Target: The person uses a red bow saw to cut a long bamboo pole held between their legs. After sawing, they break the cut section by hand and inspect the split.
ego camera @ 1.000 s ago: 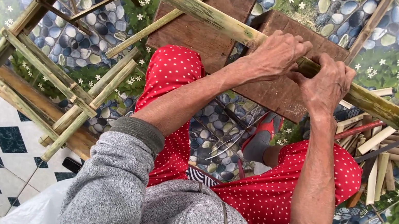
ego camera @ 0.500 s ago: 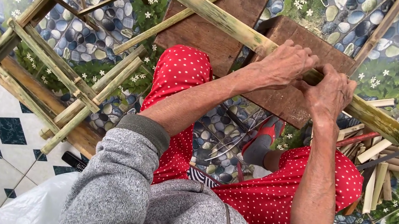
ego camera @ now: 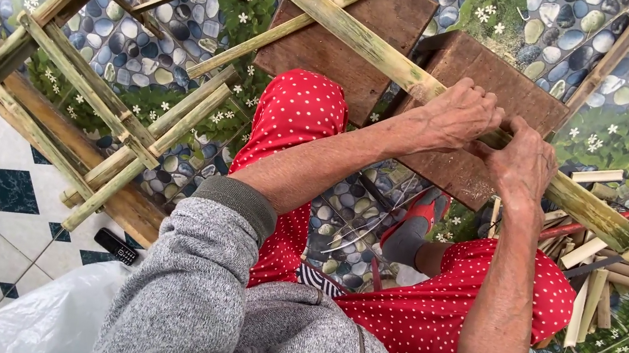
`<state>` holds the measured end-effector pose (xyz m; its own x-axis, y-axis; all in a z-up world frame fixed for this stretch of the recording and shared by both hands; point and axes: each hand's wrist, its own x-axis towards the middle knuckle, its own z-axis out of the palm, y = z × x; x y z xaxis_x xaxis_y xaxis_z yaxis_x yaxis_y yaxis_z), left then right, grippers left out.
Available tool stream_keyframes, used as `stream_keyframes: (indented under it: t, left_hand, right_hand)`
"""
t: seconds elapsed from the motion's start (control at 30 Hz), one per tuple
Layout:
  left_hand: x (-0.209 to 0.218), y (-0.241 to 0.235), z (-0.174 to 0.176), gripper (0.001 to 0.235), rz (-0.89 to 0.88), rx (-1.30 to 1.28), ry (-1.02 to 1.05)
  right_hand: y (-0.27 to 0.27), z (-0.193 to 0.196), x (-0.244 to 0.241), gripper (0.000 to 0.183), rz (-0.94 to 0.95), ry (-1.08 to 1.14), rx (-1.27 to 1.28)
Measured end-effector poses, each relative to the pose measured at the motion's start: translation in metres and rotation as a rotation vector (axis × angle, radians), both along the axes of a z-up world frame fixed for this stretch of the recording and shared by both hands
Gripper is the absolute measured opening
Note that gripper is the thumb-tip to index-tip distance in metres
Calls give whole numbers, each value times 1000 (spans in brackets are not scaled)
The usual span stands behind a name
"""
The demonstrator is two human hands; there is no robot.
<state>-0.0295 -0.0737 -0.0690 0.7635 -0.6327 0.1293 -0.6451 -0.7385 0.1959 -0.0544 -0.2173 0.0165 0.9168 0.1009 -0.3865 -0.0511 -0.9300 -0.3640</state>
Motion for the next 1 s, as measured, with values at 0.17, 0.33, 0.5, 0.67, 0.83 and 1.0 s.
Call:
stream_keyframes:
  t: [0.17, 0.33, 0.5, 0.67, 0.83, 1.0]
  left_hand:
    - [-6, -1, 2, 31, 37, 57, -53]
    - [-7, -1, 10, 26, 43, 91, -19]
    - [1, -4, -15, 55, 43, 73, 19]
    - [9, 14, 10, 97, -66, 149, 113]
    - [10, 38, 37, 31, -100, 224, 89]
    - [10, 51, 22, 28, -184, 101, 14]
  right_hand:
    - [1, 3, -1, 48, -2, 18, 34]
    - [-5, -9, 2, 49, 20, 47, -24]
    - [-1, -7, 2, 46, 23, 49, -58]
    - [-2, -14, -1, 60, 42, 45, -192]
    - [6, -13, -5, 32, 56, 53, -88]
    - [6, -45, -6, 42, 88, -181, -178]
